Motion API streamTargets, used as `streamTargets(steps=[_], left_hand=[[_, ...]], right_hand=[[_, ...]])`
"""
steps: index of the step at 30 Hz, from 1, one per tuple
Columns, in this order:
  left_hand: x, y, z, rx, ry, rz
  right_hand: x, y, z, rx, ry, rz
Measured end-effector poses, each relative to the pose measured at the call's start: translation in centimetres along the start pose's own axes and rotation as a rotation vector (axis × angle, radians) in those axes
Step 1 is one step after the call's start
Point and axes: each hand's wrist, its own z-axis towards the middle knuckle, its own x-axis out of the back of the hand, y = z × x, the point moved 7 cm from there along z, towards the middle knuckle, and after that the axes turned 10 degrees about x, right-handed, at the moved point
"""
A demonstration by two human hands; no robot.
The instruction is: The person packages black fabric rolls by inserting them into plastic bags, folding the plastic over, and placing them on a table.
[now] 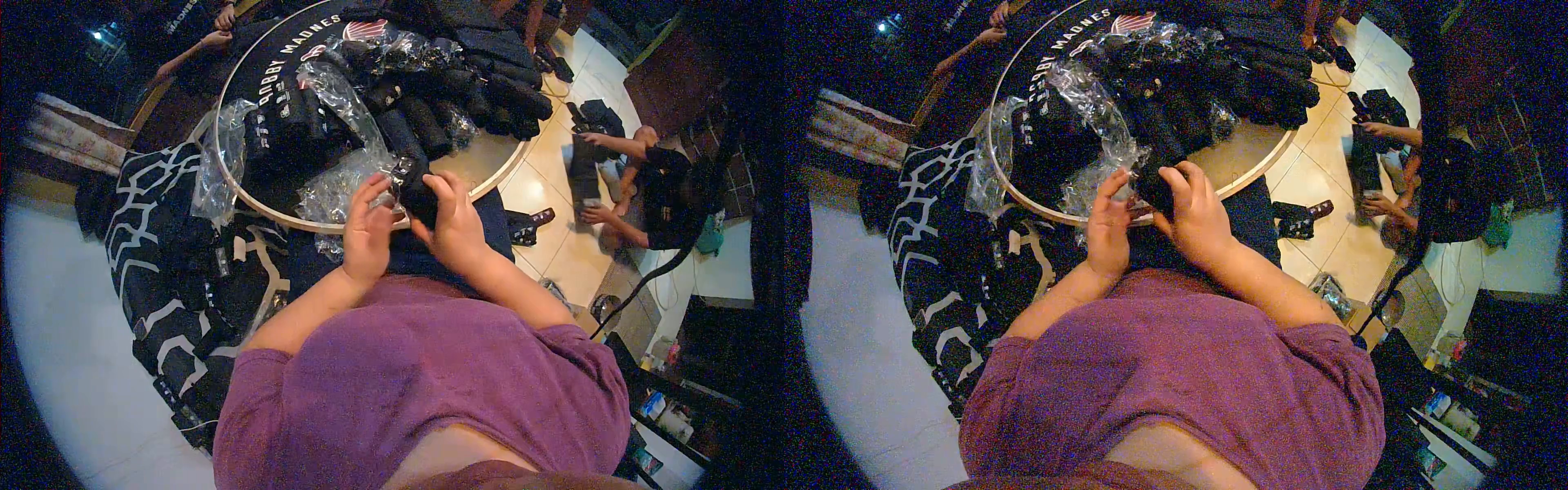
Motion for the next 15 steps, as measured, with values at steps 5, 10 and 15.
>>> streamTargets(steps=[5, 10, 15], left_hand=[[2.1, -2.5, 0.9, 0.307, 0.163, -0.144], [1.6, -5.2, 1.0, 0.452, -0.029, -0.259], [-0.9, -4.3, 0.6, 0.381, -0.175, -0.415]], right_hand=[[-0.9, -0.3, -0.5, 0.083, -0.039, 0.002], [-1.9, -1.0, -0.7, 0.092, -0.075, -0.029], [-2.3, -1.5, -0.5, 0.092, -0.087, -0.032]])
